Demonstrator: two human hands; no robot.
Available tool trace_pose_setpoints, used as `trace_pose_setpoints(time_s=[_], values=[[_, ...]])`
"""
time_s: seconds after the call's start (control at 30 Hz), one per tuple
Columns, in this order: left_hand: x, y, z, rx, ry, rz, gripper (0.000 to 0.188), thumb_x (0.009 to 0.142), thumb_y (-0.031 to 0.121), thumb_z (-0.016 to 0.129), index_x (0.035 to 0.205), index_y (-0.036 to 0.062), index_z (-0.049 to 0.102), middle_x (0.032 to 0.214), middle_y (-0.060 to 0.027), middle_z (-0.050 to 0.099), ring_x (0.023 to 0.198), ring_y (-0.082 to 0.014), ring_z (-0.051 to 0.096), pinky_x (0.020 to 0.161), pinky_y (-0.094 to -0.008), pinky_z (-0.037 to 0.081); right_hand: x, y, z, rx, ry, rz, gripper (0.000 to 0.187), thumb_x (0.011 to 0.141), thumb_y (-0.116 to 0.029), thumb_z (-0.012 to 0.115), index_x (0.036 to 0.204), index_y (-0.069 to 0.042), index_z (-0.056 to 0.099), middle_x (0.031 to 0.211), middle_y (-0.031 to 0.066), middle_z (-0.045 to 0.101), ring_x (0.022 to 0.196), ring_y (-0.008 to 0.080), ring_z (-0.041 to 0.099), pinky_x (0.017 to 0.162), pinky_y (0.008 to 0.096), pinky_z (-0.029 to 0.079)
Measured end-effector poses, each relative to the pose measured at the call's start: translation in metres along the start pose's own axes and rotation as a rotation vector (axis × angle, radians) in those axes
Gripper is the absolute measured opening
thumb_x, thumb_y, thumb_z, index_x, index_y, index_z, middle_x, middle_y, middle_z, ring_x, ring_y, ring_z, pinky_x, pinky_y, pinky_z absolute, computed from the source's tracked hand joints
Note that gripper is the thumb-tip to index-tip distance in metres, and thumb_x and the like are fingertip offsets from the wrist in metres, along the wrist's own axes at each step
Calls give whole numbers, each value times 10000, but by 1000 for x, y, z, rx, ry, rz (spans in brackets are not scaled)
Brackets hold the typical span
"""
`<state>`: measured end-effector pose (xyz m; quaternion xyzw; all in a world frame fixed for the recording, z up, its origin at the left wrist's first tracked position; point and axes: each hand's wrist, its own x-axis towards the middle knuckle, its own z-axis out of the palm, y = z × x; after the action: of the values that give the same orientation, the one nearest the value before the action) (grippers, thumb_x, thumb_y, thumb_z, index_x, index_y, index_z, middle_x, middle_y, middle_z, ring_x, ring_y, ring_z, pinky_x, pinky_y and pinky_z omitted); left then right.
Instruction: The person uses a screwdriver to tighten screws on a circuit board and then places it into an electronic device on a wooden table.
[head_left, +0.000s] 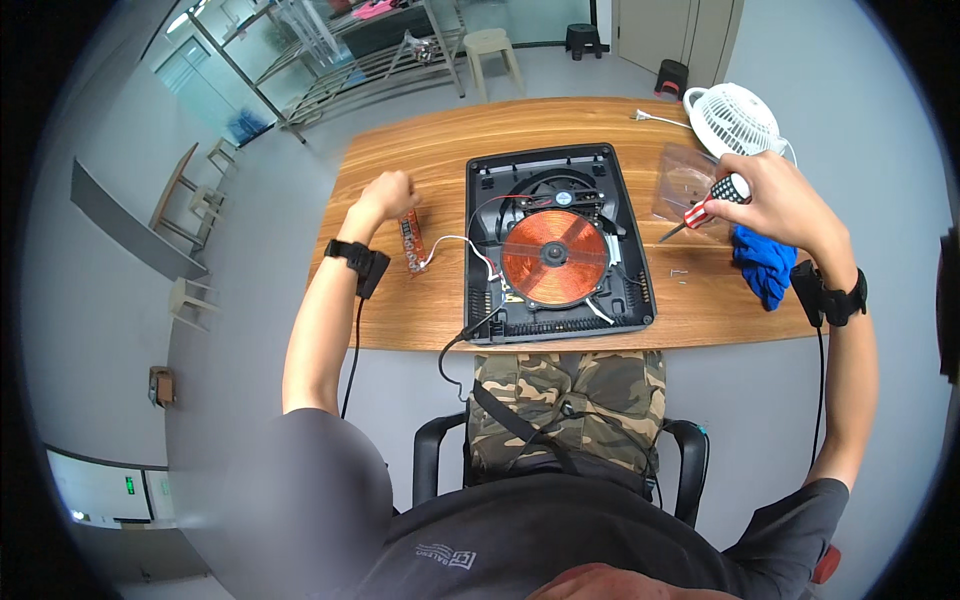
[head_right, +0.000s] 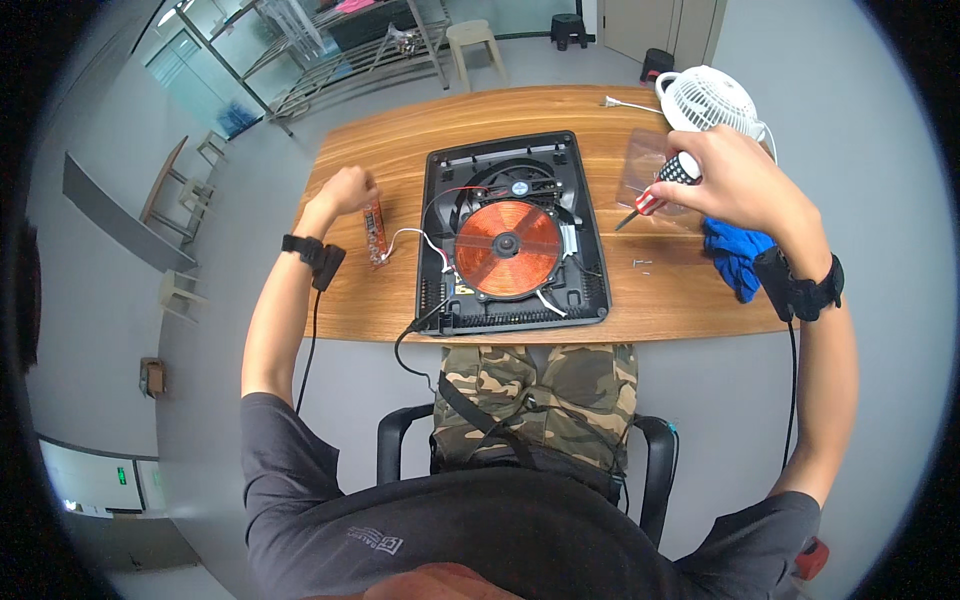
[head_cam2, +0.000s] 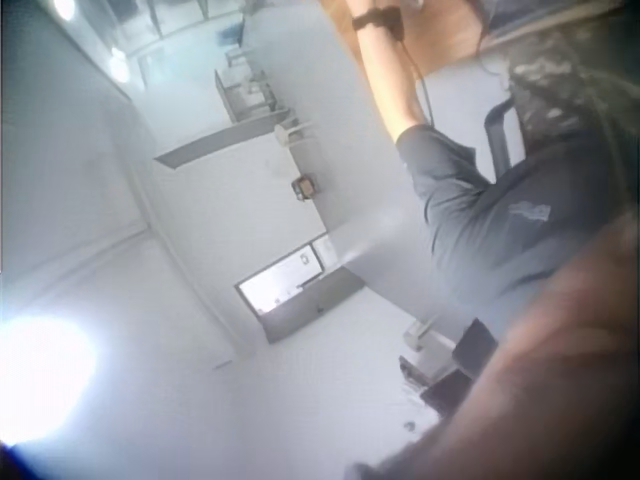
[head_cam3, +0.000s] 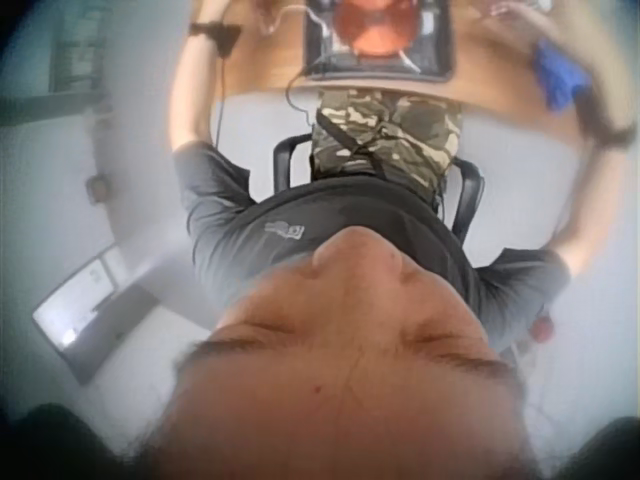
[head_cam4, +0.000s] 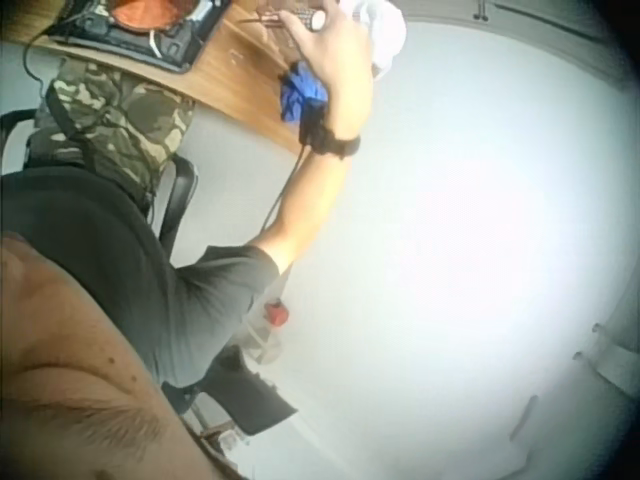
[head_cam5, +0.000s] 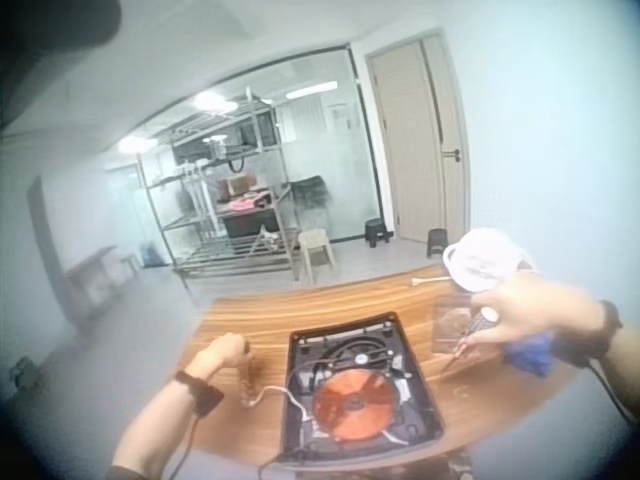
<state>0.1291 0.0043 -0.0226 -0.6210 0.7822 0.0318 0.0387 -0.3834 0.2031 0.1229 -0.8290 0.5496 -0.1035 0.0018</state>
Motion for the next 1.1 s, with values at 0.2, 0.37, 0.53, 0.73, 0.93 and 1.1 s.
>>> trace_pose_setpoints(time_s=[0.2, 0.37, 0.53, 0.73, 0.93, 1.1], values=[[-13, -22, 33, -24, -165, -86, 440, 900, 416, 719, 1090, 20, 745, 1117, -247, 727, 1089, -386, 692, 943, -465, 548, -7, 19, 21, 63, 59, 107, 426, 904, -400, 758, 1013, 11, 725, 783, 217, 690, 786, 391, 688, 717, 453, 531], [-1, -8, 19, 19, -166, -74, 409, 931, 390, 691, 1082, 15, 749, 1097, -235, 736, 1062, -385, 699, 923, -468, 555, -24, 25, 44, 93, 126, 199, 414, 907, -380, 757, 997, 22, 728, 789, 200, 704, 768, 380, 693, 713, 442, 543], [1, 16, 4, 18, -120, -48, 380, 943, 364, 677, 1072, 16, 754, 1095, -226, 740, 1060, -391, 698, 911, -477, 558, -29, 24, 54, 30, 142, 168, 424, 910, -394, 758, 928, 23, 685, 747, 197, 683, 748, 391, 685, 669, 462, 534], [1, 23, 11, 52, -74, 9, 363, 925, 366, 676, 1031, 30, 763, 1018, -225, 749, 997, -386, 716, 886, -465, 566, -50, 46, 86, -38, 185, 133, 456, 912, -418, 755, 847, 13, 620, 777, 203, 675, 732, 403, 669, 650, 467, 528], [12, 55, -17, 119, -96, 73, 383, 931, 398, 682, 1069, 51, 769, 1085, -215, 744, 1059, -390, 705, 917, -482, 565, -59, 54, 102, -37, 273, 92, 446, 903, -394, 772, 822, 12, 607, 756, 208, 656, 717, 397, 665, 620, 461, 514], [-7, 141, -43, 29, -22, 280, 351, 924, 387, 668, 1028, 68, 771, 1049, -212, 747, 1040, -387, 707, 898, -488, 570, -58, 46, 120, -16, 300, 149, 431, 910, -386, 767, 842, 8, 609, 740, 215, 644, 714, 407, 661, 618, 474, 512]])
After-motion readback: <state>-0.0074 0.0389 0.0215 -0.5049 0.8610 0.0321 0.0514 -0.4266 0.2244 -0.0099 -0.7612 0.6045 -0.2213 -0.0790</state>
